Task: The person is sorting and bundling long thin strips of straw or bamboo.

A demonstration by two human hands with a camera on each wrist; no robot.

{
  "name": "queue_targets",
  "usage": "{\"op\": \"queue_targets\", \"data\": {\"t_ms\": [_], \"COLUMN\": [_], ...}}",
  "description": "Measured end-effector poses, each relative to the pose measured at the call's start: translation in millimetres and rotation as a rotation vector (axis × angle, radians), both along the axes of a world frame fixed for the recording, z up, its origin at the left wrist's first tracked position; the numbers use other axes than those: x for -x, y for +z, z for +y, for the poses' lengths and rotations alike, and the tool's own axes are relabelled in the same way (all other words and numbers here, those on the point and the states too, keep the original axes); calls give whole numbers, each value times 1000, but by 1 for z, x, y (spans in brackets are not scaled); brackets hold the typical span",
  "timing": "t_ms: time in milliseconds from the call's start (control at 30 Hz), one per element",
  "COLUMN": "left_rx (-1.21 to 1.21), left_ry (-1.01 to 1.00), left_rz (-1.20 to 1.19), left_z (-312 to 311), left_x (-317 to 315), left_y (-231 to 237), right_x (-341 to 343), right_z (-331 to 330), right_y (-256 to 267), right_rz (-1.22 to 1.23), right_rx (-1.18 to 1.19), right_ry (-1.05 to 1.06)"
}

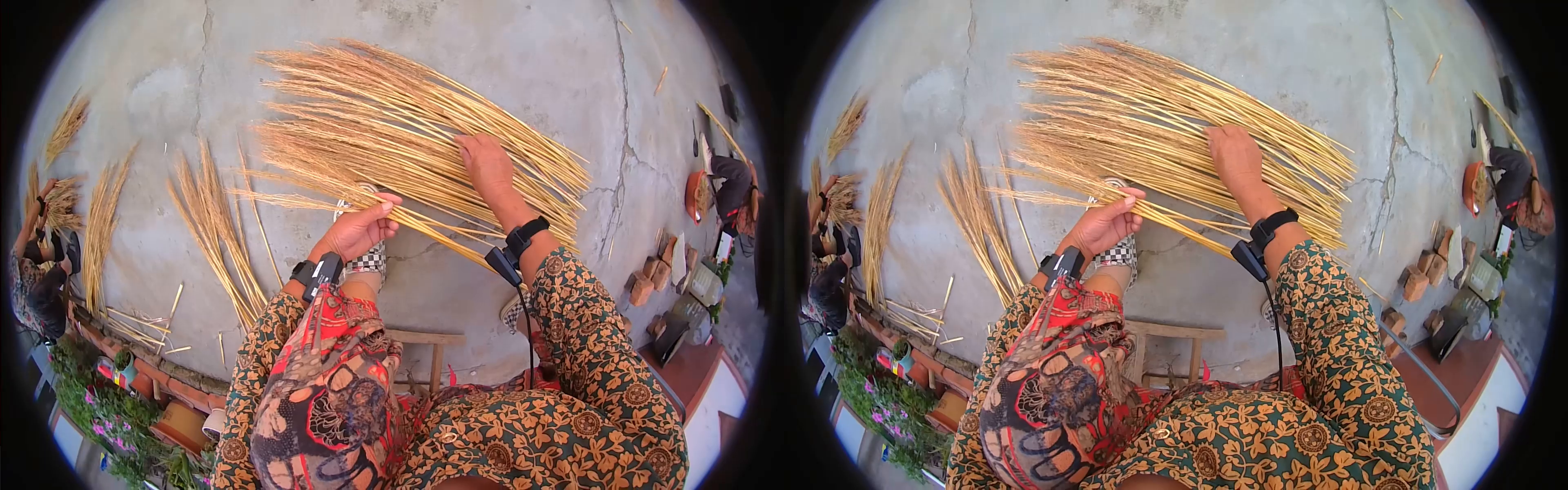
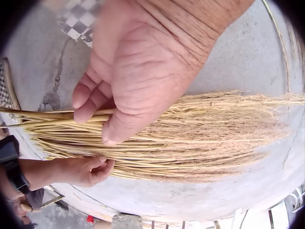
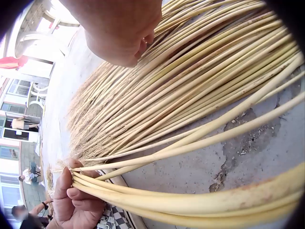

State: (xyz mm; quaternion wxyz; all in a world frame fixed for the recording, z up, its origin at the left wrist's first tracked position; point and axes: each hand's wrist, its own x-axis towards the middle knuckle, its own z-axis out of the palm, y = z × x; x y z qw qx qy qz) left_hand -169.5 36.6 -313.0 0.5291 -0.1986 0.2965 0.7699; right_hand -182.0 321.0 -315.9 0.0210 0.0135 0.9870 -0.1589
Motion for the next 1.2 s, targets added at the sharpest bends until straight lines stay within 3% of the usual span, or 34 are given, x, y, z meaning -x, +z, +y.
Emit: {"op": "queue_targets", "data": {"t_ms": [333,633,733,933,1200], "left_rx": [-30,-16,-4,6,-49], "left_ry": [15,8,3,3,30], "left_rz": [-1,7,13,13,67], "left_z": [2,2,2,-1,-3], "left_x": [0,0,0,0,2], "left_y": [3,4,3,1,-8], "right_x": [10,8,7,-10,-37], "right_z": [-4,1,-2,11,12], "right_y": [1,-6,14,27,42], "right_rz": [-151,-30,-84,-163,-635], "right_rx": [-10,-5,106,509,1021], "right_ry": [-9,38,-120,-236,-285]}}
